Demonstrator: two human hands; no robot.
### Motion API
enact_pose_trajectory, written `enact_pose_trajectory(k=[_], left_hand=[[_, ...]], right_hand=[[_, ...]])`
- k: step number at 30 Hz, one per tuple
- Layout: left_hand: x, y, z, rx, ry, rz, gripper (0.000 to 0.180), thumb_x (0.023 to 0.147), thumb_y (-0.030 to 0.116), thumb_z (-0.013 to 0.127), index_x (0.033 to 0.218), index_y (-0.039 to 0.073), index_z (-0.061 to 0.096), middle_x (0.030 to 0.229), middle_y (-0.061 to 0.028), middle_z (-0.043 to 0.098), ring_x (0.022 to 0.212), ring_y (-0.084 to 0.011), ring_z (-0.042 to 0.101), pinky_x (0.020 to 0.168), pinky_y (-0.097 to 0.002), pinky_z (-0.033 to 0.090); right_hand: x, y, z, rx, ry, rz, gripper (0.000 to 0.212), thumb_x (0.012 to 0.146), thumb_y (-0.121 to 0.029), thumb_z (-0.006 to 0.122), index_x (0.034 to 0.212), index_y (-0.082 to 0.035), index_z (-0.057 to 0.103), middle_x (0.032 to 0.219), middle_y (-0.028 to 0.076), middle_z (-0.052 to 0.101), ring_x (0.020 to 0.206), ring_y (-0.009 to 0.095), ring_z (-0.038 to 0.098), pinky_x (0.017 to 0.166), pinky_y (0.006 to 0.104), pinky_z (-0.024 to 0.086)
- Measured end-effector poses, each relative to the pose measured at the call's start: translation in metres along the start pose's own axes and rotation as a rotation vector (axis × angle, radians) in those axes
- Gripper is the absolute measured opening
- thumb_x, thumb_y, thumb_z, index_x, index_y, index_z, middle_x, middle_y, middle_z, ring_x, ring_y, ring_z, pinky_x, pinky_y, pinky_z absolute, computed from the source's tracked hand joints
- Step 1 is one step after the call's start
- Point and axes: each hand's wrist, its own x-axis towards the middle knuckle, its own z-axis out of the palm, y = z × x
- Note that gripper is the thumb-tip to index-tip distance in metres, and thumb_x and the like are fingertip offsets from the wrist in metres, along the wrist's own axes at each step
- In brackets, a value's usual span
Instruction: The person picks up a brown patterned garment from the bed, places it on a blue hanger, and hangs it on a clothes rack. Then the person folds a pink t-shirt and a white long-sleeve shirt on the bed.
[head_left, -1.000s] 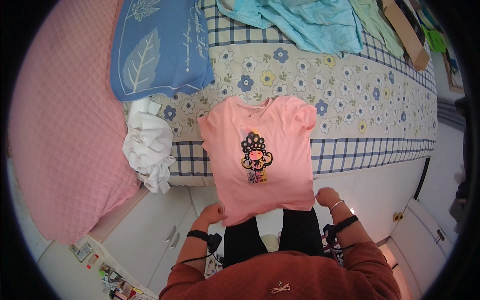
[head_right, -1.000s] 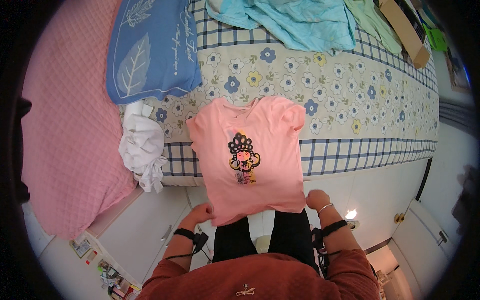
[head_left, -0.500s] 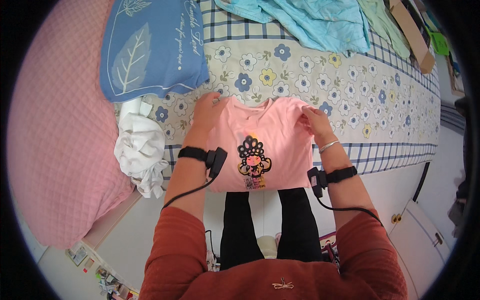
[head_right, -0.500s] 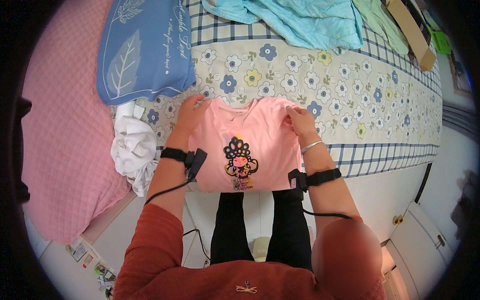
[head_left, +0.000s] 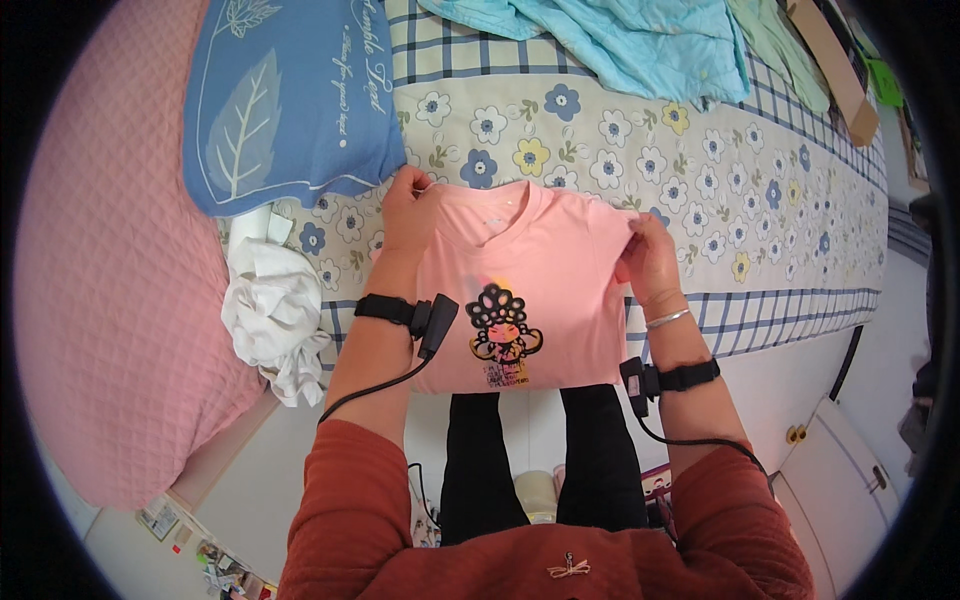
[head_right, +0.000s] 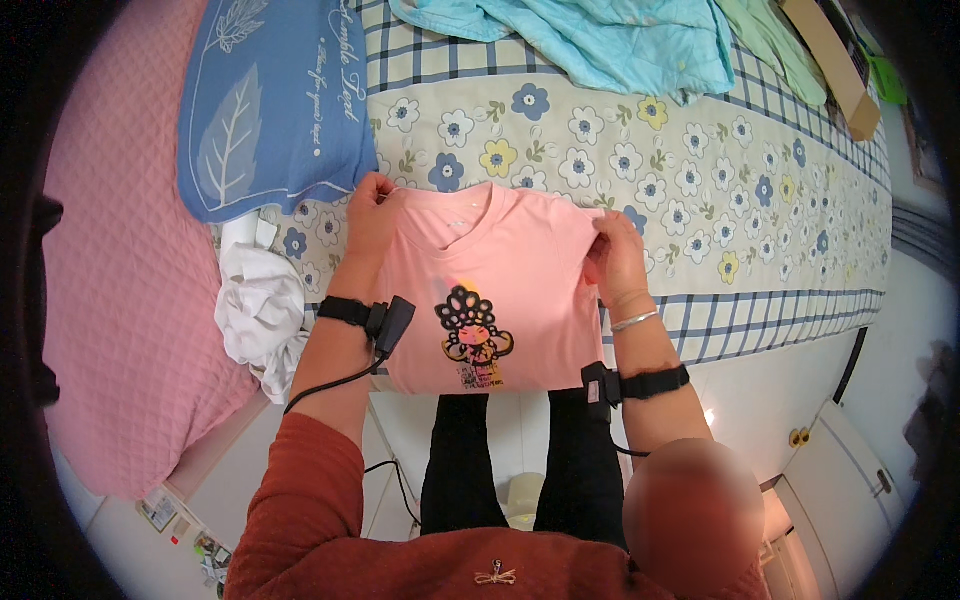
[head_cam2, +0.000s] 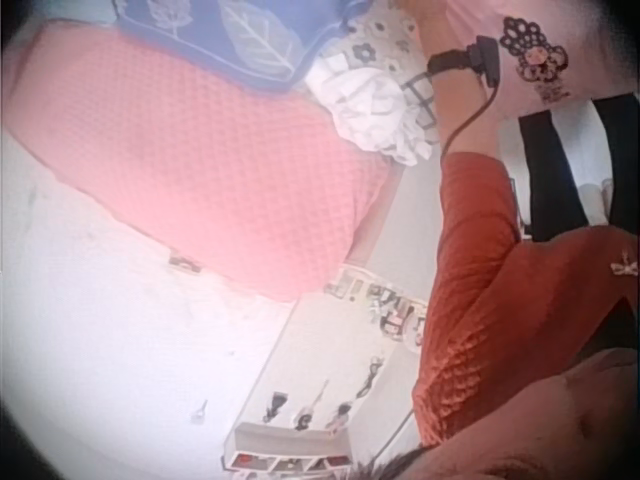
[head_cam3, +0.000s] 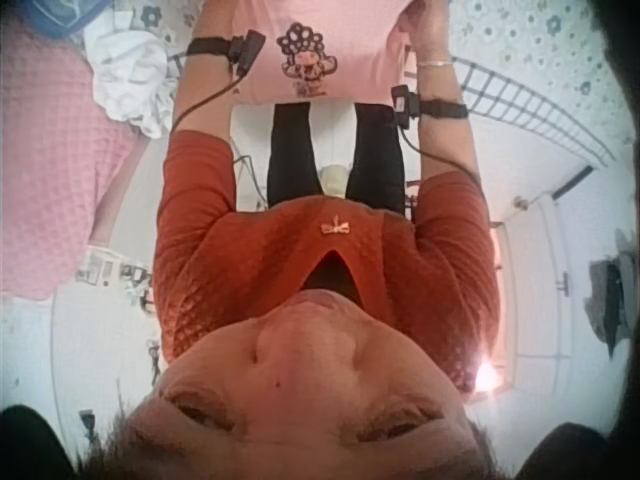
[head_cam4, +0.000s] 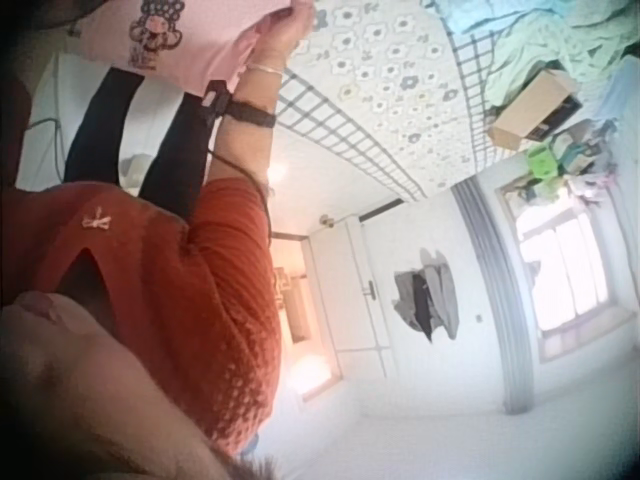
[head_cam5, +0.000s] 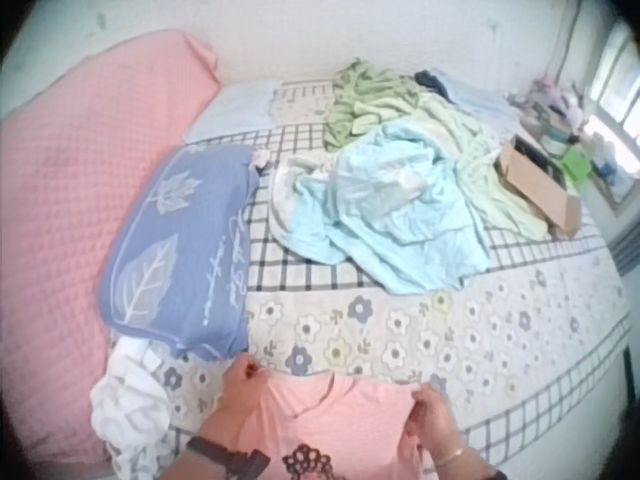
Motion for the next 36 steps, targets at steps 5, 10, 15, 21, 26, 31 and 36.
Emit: enact_pose_trajectory(k=[5, 10, 15, 21, 26, 31, 36], left_hand=[[0.009, -0.01, 0.004, -0.066, 0.114, 0.088, 0.013, 0.08, 0.004, 0.066, 0.084, 0.005, 0.054, 0.073, 0.0013, 0.053, 0.067, -0.0091, 0.047, 0.062, -0.0253, 0.042], [0.011, -0.029, 0.023, 0.159, 0.056, -0.018, 0.018, 0.083, 0.016, 0.068, 0.087, 0.005, 0.054, 0.073, -0.0047, 0.058, 0.066, -0.0171, 0.052, 0.064, -0.0307, 0.045], [0.0, -0.029, 0.014, 0.225, -0.043, -0.008, 0.017, 0.087, 0.019, 0.065, 0.092, 0.004, 0.058, 0.078, -0.0048, 0.06, 0.072, -0.0137, 0.054, 0.068, -0.0284, 0.046], [-0.024, -0.039, -0.032, 0.382, -0.086, 0.072, 0.03, 0.09, 0.032, 0.06, 0.095, 0.002, 0.062, 0.08, -0.0096, 0.065, 0.07, -0.0229, 0.06, 0.069, -0.0329, 0.048], [-0.036, -0.055, -0.053, 0.158, -0.179, -0.243, 0.017, 0.091, 0.018, 0.061, 0.095, 0.002, 0.061, 0.075, -0.0024, 0.058, 0.071, -0.0116, 0.054, 0.066, -0.0275, 0.045], [-0.051, -0.055, -0.061, 0.311, -0.191, -0.136, 0.014, 0.082, 0.01, 0.067, 0.082, 0.001, 0.056, 0.069, -0.0063, 0.055, 0.065, -0.0142, 0.05, 0.059, -0.0309, 0.043], [-0.077, -0.01, -0.072, 0.146, -0.051, -0.008, 0.025, 0.085, 0.006, 0.066, 0.076, 0.004, 0.043, 0.068, 0.0006, 0.039, 0.064, -0.0109, 0.036, 0.057, -0.0264, 0.035]], right_hand=[[0.023, -0.008, -0.004, -0.174, 0.086, -0.261, 0.007, 0.09, -0.009, 0.058, 0.086, -0.006, 0.054, 0.078, -0.003, 0.053, 0.07, 0.007, 0.046, 0.063, 0.02, 0.039], [0.065, 0.008, -0.013, -0.396, 0.216, -0.266, 0.01, 0.09, -0.011, 0.062, 0.09, -0.005, 0.055, 0.079, -0.003, 0.052, 0.069, 0.005, 0.044, 0.063, 0.0193, 0.038], [0.068, 0.015, -0.021, -0.53, 0.159, -0.296, 0.021, 0.089, -0.015, 0.065, 0.102, -0.002, 0.055, 0.086, 0.001, 0.056, 0.069, 0.007, 0.05, 0.061, 0.0223, 0.043], [0.025, 0.002, -0.037, -0.631, 0.042, -0.087, 0.052, 0.088, -0.011, 0.065, 0.132, 0.004, 0.042, 0.089, 0.006, 0.058, 0.071, 0.011, 0.057, 0.059, 0.0263, 0.048], [0.01, 0.009, -0.039, -0.531, 0.009, -0.112, 0.063, 0.088, -0.007, 0.065, 0.14, 0.004, 0.033, 0.086, 0.005, 0.058, 0.07, 0.011, 0.058, 0.061, 0.0258, 0.049], [0.004, 0.011, -0.026, -0.443, -0.008, -0.031, 0.058, 0.087, -0.007, 0.063, 0.138, 0.002, 0.038, 0.086, 0.003, 0.058, 0.074, 0.011, 0.058, 0.065, 0.0251, 0.048], [-0.03, -0.017, -0.018, -0.199, -0.022, 0.098, 0.04, 0.088, -0.011, 0.055, 0.126, -0.001, 0.05, 0.101, 0.005, 0.062, 0.084, 0.014, 0.061, 0.078, 0.0276, 0.051]])
